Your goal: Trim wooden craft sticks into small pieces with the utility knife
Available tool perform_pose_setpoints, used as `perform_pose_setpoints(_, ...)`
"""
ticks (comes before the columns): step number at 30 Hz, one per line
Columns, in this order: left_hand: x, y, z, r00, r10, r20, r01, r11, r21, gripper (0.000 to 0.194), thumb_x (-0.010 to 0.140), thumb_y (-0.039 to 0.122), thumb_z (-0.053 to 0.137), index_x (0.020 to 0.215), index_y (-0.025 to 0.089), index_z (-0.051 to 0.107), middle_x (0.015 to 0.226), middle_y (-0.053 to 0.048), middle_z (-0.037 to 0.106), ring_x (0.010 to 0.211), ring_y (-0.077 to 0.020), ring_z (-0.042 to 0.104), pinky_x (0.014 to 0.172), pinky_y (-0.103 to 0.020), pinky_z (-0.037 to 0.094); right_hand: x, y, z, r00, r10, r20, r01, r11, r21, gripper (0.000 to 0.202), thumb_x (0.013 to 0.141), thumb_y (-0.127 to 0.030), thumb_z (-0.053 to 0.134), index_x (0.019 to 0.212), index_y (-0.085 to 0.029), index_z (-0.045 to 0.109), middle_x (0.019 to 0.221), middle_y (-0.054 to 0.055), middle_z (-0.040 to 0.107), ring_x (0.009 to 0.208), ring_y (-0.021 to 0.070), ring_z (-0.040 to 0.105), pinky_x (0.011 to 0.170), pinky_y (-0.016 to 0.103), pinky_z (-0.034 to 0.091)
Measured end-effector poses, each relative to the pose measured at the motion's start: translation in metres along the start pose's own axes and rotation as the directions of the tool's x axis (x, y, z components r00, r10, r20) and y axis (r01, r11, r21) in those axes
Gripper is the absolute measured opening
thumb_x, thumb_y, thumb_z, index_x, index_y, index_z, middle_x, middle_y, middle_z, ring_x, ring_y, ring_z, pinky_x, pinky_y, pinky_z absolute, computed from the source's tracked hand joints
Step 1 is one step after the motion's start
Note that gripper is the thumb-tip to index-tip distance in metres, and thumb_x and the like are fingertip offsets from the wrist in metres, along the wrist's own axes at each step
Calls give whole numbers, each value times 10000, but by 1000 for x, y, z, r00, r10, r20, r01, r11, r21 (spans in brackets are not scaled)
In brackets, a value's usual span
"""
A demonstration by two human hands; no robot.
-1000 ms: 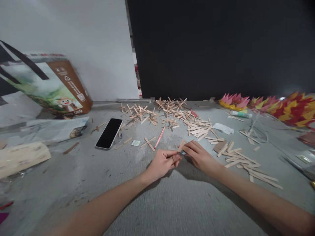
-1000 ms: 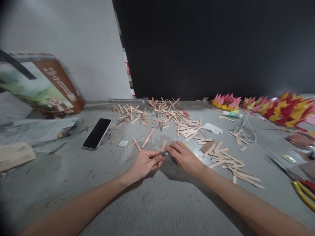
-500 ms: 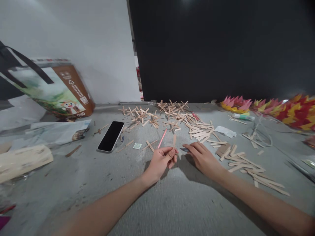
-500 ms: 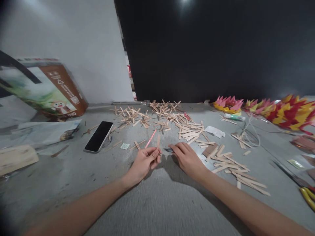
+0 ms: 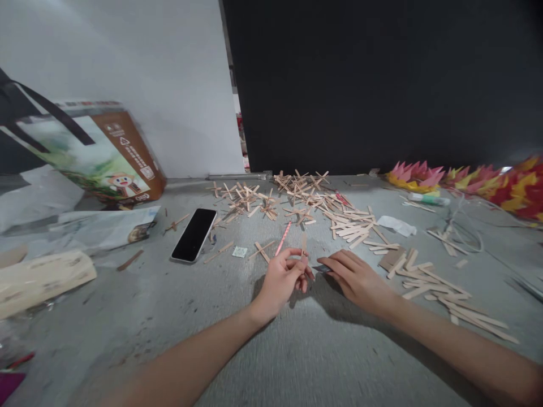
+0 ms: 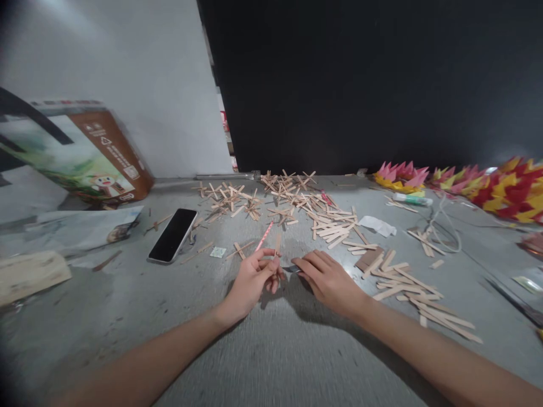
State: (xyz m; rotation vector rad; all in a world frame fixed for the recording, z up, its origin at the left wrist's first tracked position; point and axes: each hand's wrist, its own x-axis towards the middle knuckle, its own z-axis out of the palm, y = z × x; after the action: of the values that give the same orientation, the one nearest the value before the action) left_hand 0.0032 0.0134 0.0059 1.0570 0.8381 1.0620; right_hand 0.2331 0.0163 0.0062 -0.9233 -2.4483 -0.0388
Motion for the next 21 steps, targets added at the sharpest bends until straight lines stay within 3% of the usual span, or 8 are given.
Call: perform_pose_setpoints(21, -2, -1, 2, 1000, 19, -2, -19, 1000, 10, 438, 886, 550, 745, 971, 174, 538, 693, -7, 701, 452, -86, 548, 467, -204, 372, -2, 0, -1, 1000, -13, 24, 13, 999, 31, 291, 1054, -178, 468, 1291, -164, 637, 1065, 145, 698, 950, 279, 633, 822, 468, 583)
